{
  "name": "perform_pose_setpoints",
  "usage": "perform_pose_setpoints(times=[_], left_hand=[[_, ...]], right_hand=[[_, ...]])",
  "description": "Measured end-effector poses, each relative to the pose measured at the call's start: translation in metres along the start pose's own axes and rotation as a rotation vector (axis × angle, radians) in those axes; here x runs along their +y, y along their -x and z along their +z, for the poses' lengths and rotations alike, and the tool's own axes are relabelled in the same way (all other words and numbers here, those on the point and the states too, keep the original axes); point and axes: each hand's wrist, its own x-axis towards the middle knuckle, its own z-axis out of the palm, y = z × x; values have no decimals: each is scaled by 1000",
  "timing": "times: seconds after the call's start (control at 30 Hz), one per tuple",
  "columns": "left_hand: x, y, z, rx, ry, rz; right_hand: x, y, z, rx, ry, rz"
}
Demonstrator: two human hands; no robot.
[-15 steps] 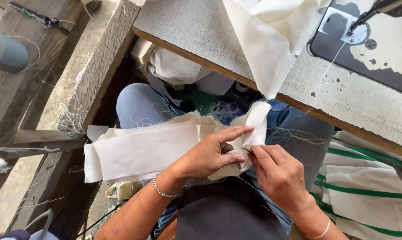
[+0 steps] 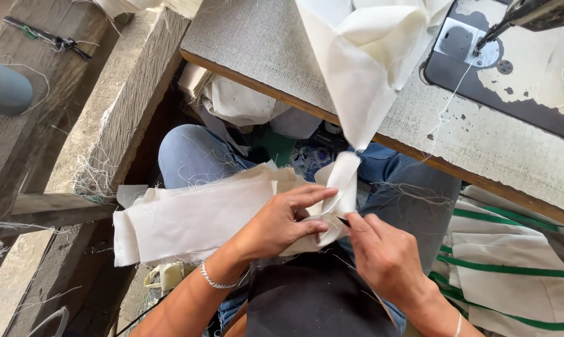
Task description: Trimming excess threads from fabric strips and stacking them at a sewing workstation.
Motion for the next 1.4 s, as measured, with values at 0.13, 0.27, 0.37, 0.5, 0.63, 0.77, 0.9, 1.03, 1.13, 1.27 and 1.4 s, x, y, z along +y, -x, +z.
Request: perform_pose_setpoints(times=[0.13,0.27,0.37,0.5,0.63,0.77,0.9,1.03,1.13,1.27,1.4], left_hand=[[8,34,-6,-98,16,-37],[27,59,-10,-198,12,-55],[21,72,-9,-226,-63,-8],[16,81,-11,-255,-112,-19],[9,87,-8,-367,-172,8],[11,87,-9,-350,-165,20],[11,87,-7,-369,-162,14],[14,87,-8,-361,-140,72],[40,94,-21,-358,-93,91],[75,103,-33,-415,-21,226],[92,117,-45,-356,5,326]], right_hand=[[12,-9,-14,85,99,59],[14,-20,-14,58,180,-29],[5,-17,-13,-28,174,-148],[-5,-15,-15,-60,176,-148],[-21,-16,-16,-86,136,-212],[-29,-9,-10,-127,131,-233],[-27,1,-4,-130,166,-204],[-24,10,-4,-231,129,-158],[-21,15,-11,-127,-359,52],[-20,-14,-23,-177,-725,213],[-10,-30,-22,-488,-1051,91]])
